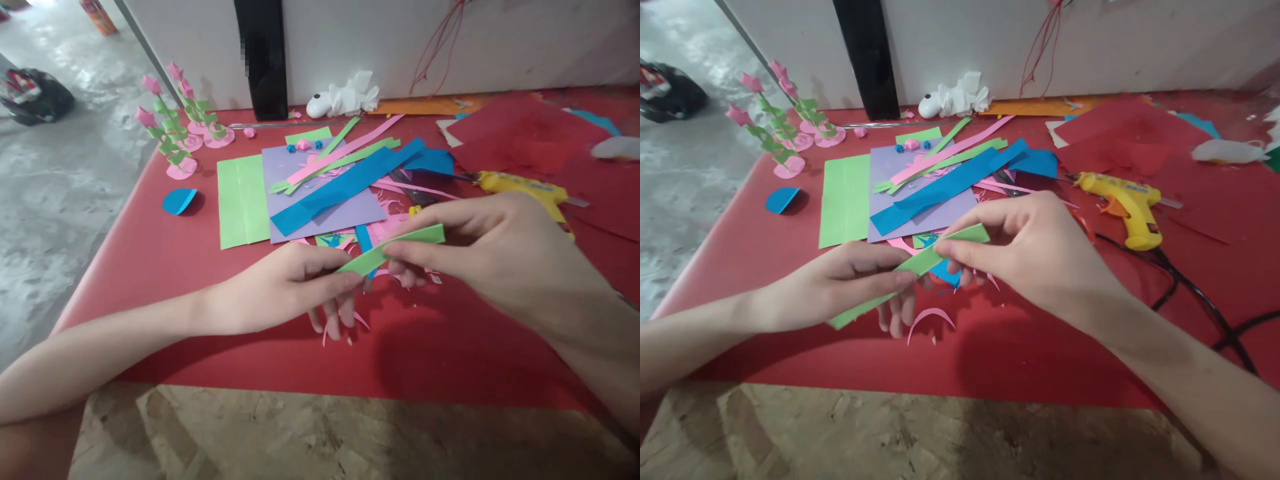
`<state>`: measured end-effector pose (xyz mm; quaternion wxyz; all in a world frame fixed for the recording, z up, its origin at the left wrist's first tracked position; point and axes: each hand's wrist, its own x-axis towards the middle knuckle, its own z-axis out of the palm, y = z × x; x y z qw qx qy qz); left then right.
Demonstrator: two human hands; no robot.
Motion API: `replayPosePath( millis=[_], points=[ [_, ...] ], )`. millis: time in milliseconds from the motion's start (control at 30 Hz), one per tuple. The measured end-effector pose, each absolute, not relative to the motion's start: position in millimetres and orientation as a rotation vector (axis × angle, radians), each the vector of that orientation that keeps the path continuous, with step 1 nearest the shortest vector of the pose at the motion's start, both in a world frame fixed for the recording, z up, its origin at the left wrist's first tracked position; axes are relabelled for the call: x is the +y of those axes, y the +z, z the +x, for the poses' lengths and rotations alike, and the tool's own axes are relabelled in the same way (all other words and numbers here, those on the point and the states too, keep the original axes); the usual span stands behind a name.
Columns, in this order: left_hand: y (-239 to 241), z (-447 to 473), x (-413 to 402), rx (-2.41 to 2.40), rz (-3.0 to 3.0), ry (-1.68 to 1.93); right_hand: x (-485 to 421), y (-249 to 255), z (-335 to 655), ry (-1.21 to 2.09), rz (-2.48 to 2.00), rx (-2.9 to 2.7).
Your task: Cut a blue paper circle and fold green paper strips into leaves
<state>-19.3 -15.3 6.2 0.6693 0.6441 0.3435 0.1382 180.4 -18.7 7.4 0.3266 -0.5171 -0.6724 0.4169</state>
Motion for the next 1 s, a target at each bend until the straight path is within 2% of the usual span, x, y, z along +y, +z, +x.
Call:
replayPosePath(
  millis=[167, 367, 467, 600, 833, 1000],
  points=[
    [5, -11, -15, 0.764, 1.494, 0.285, -24, 8, 175, 1.317, -1.275, -1.677],
    [-1, -12, -11, 0.745, 1.57, 0.372, -18, 6, 186, 1.793, -1.05, -1.533],
    [1, -14, -10, 0.748, 1.553, 0.328, -17, 6, 190, 1.876, -1.034, -1.52],
    [8, -20, -8, 0.799, 1.513, 0.253, -10, 13, 192, 1.768, -1.122, -1.525],
    [6, -50, -2, 0.857, 1.422, 0.235, 17, 27, 225, 1.246, -1.394, -1.357],
    [-7, -69, -2, 1.008, 1.585, 0.251, 33, 29, 250, 1.041, -1.468, -1.26]
  ],
)
